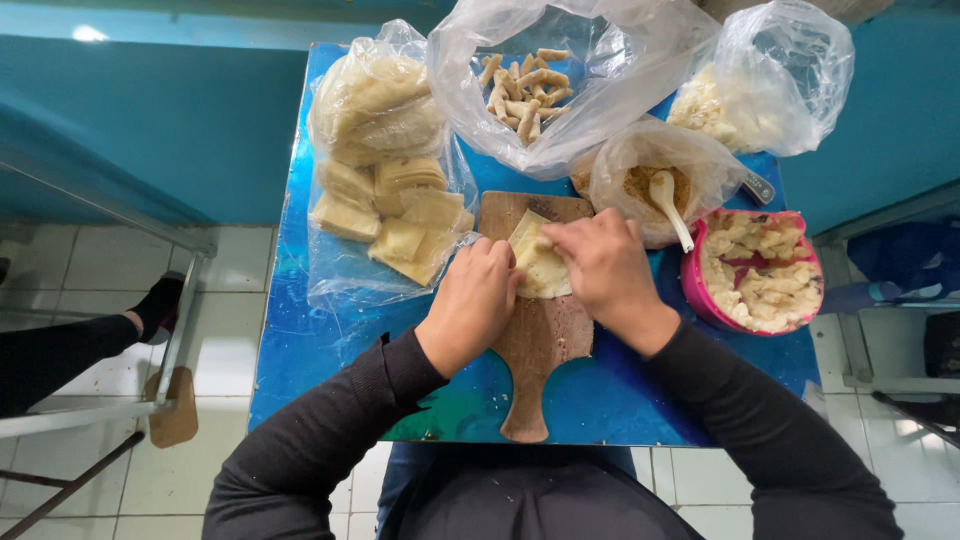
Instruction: The person sits at a blue table and wraps thin pastry sheets around a white filling. They place filling on a sheet on a wooden board, use a spoon to scoop brown powder from a plastic bag, fold and roll the sheet closed, and set the finished roll aside with other completed rolls.
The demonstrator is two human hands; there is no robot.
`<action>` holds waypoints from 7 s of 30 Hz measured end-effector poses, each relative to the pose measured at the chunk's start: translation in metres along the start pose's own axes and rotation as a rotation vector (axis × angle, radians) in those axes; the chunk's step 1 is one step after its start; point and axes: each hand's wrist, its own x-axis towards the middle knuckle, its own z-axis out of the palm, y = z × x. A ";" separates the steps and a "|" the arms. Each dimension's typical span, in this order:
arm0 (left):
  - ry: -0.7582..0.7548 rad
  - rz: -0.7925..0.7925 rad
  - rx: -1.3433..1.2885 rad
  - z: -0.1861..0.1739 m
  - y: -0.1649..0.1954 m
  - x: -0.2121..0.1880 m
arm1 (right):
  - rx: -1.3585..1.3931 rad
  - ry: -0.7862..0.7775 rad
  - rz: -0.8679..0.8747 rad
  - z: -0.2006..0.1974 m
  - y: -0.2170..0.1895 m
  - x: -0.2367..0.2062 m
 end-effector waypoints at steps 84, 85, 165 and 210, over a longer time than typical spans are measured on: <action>-0.041 -0.204 -0.354 -0.006 -0.002 0.012 | 0.331 0.091 -0.012 -0.043 -0.006 -0.040; -0.038 -0.205 -0.343 -0.006 -0.003 0.012 | 0.316 0.077 -0.117 -0.044 -0.009 -0.040; -0.005 0.119 -0.203 -0.002 0.011 0.000 | 0.431 -0.128 0.289 -0.007 -0.008 -0.022; -0.053 0.185 -0.108 0.012 -0.013 0.021 | 0.366 -0.227 0.231 0.014 0.022 -0.005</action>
